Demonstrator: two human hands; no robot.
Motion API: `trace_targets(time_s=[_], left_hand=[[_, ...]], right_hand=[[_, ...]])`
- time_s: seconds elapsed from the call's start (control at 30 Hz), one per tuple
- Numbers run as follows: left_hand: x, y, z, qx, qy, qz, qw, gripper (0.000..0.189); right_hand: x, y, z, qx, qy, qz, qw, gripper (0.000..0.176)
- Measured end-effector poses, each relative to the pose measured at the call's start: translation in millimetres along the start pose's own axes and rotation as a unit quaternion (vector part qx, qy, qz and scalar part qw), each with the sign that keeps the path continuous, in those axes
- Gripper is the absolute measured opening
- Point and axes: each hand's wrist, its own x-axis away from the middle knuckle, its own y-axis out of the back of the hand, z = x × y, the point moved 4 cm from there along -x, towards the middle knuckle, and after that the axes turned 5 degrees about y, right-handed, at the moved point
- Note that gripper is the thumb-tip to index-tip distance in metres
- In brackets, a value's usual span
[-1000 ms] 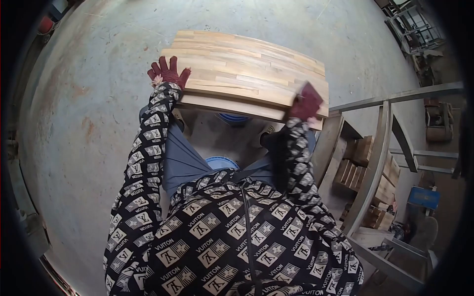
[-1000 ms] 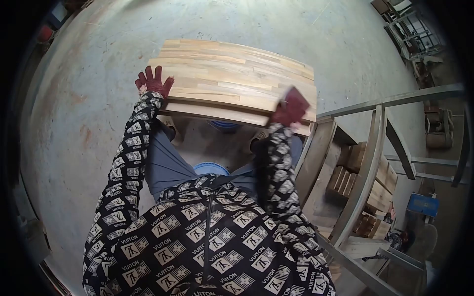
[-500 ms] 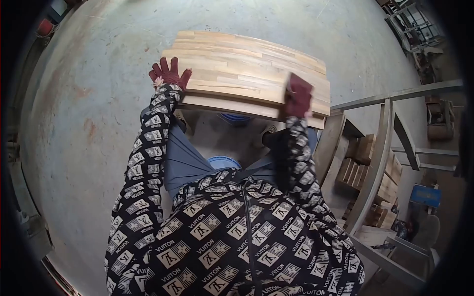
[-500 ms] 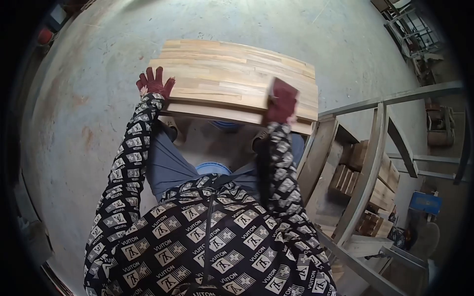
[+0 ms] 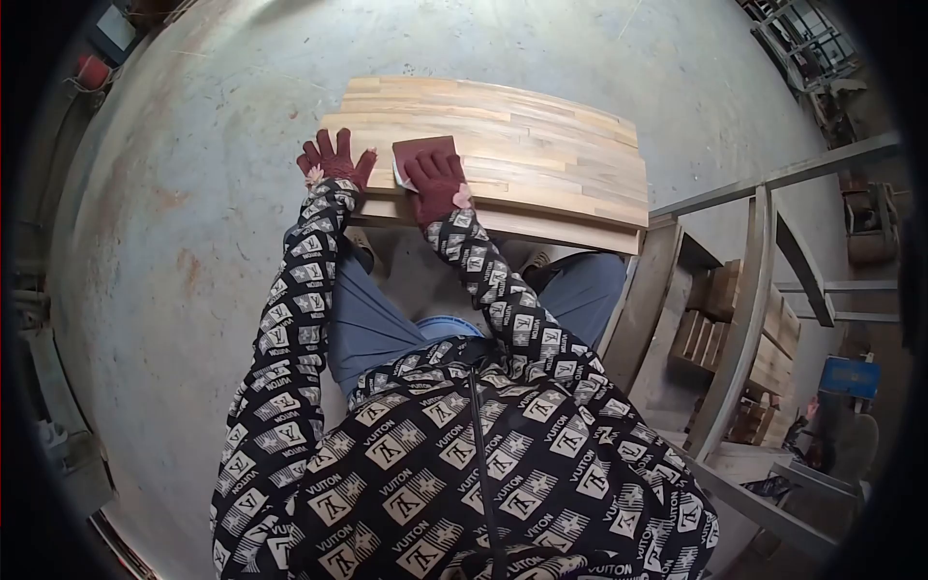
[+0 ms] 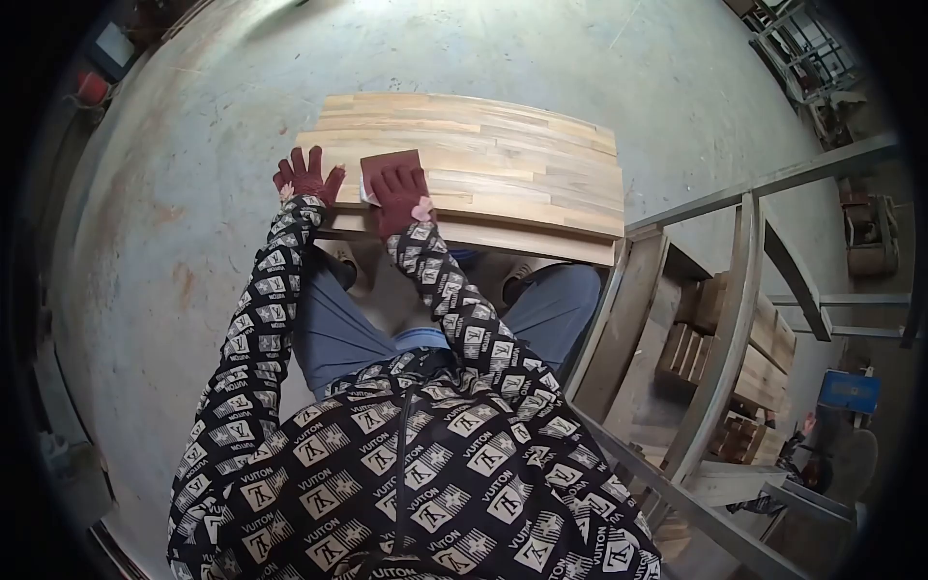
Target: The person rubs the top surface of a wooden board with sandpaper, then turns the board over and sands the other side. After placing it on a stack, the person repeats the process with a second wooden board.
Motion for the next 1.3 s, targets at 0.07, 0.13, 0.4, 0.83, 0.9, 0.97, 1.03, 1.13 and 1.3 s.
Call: trace_targets(time_s=[0.07,0.13,0.4,0.83,0.9,0.97,1.03,1.13,1.3], left_hand=[[-1.8,-3.0,1.1,0.009,-0.001,-0.006,1.0,0.078],[-0.7,-3.9,0.4,0.033,0.003,-0.006,0.999,0.076],[1.8,5.9,-3.7,0.031,0.013,0.008,0.999,0.074],[1.1,9.4,-2.0,0.027,0.005,0.052,0.998,0.077],[1.8,7.7,-1.7,0.032,0.006,0.047,0.998,0.077],[2.6,8.4,-2.1,0.035,0.003,0.037,0.999,0.076],[1.7,7.2,-1.0,0.047,0.002,0.022,0.999,0.075],[4.1,10.1,-2.1,0.036,-0.004,0.022,0.999,0.074],[4.5,11.7,-2.8,0.026,-0.019,-0.034,0.999,0.068]], right_hand=[[19.4,-22.8,-38.6,0.0,0.01,-0.072,0.997,0.049],[65.0,-15.6,-128.0,-0.067,-0.084,-0.146,0.983,0.041],[155.5,133.5,-269.9,0.353,-0.241,-0.104,0.898,0.032],[14.3,-20.9,-89.1,0.083,-0.024,-0.086,0.993,0.049],[55.2,11.0,-150.9,0.104,-0.074,-0.134,0.983,0.047],[95.5,58.3,-215.1,0.169,-0.13,-0.153,0.965,0.046],[133.3,112.1,-262.1,0.241,-0.184,-0.142,0.942,0.044],[153.1,136.2,-280.1,0.312,-0.23,-0.119,0.914,0.043],[77.6,28.0,-215.5,0.282,-0.144,-0.204,0.927,0.04]])
